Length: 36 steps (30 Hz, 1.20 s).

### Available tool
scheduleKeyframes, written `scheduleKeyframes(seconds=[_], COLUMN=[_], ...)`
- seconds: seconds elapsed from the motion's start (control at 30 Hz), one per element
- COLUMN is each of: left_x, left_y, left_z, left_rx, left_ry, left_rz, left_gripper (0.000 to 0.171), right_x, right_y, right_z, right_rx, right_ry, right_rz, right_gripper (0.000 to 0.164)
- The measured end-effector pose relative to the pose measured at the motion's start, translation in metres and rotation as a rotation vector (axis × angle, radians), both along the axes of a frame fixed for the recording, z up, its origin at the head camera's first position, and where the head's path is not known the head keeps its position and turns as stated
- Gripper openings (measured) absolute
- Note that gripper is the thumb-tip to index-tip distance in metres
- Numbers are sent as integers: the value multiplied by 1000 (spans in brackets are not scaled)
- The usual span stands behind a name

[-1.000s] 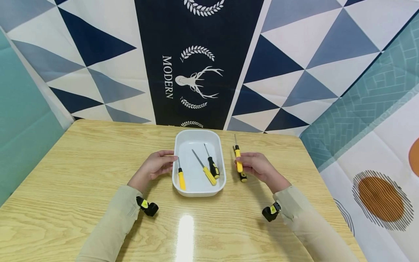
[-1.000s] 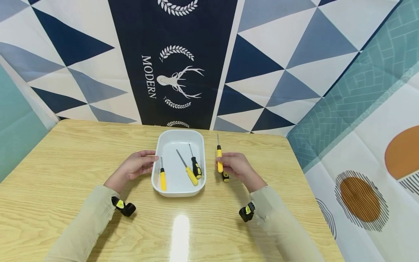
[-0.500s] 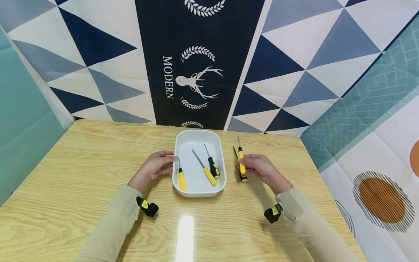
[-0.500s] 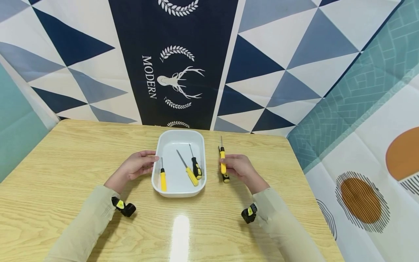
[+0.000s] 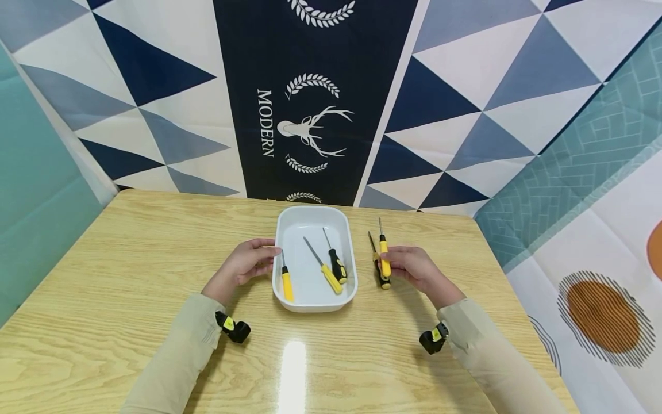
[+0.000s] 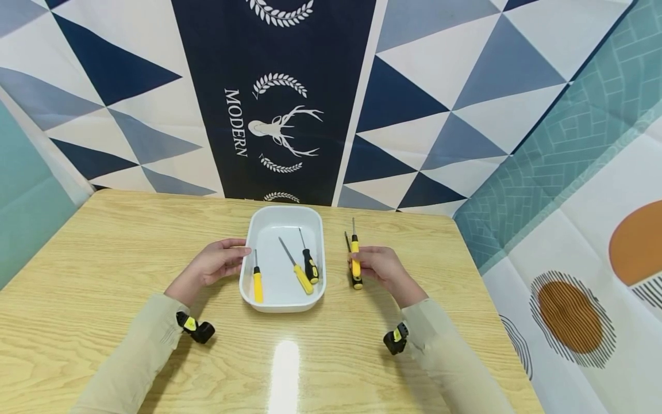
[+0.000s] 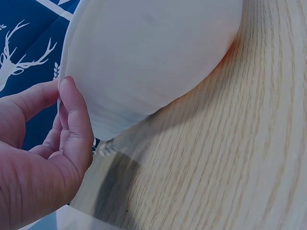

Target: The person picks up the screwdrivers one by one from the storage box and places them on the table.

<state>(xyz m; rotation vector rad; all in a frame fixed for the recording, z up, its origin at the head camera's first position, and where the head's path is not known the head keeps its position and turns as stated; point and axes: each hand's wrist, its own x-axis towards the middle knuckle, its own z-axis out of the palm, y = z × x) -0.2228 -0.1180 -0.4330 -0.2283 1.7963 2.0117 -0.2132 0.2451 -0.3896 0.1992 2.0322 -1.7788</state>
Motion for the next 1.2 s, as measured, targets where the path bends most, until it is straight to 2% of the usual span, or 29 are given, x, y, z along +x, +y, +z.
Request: scheduleKeyframes(seconds=[0.43,0.9,1.2], left_x=[-1,-1,-1], left_y=[-1,1,0], left_z=[-2,-2,-1], left_rx=[-4,-5,7], left_ry=[5,1,-3], left_rz=[-10,-5,-1], left_gripper=[54,52,53], right_x=[2,-1,-2], right_y=[5,14,19], right_z=[-4,-12,-18], right_rx=[4,68,91], right_ry=[-1,-1,-39], right_rz=[7,-21,-68], right_gripper=[59,56,58])
